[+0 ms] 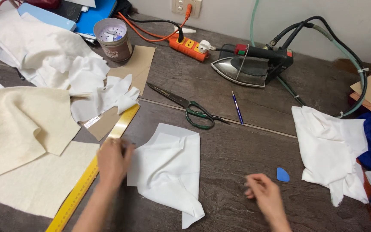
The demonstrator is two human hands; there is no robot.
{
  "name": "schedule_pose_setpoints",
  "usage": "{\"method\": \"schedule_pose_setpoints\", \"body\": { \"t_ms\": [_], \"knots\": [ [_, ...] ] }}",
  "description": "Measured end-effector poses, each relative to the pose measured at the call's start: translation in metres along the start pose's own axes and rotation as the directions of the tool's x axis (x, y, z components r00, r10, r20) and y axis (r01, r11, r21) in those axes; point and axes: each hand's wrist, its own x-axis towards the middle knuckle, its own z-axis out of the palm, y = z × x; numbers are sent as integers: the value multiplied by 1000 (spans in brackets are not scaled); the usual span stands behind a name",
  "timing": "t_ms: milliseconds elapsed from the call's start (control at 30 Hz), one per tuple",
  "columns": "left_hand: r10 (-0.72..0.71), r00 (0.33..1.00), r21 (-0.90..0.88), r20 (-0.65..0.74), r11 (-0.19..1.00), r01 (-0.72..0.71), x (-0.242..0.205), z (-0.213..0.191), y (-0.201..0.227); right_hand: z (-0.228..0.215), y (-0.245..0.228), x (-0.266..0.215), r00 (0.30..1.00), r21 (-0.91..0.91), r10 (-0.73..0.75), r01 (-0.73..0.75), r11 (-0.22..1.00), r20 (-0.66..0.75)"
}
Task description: The person measures and marks a white fabric piece using a yellow ruler and a blue pen. They align the ruler on the fabric and draw straight lines. The person then folds the fabric and moves it aside to clear the workspace.
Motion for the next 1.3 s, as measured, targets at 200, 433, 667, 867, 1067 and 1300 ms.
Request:
{"method": "schedule_pose_setpoints", "body": {
  "t_ms": [200,433,667,867,1067,1300],
  "knots": [
    [-226,948,33,226,974,224,-45,44,-1,73,-70,-29,959,-99,28,0,995,283],
    [-231,951,-37,203,969,244,-54,33,16,111,-89,-45,900,-113,70,-23,993,431],
    [236,956,-411,171,899,-149,-95,43,76,135,-76,-50,853,90,128,-199,976,506],
    [620,767,-653,163,651,-387,-104,52,117,112,-45,-36,937,188,208,-266,946,280],
    [806,559,-686,197,520,-508,-43,39,149,47,-62,-35,910,-104,-83,137,985,405],
    [825,26,-721,564,508,-471,-4,38,203,-8,-122,-42,780,-272,-307,511,815,545]
  ]
}}
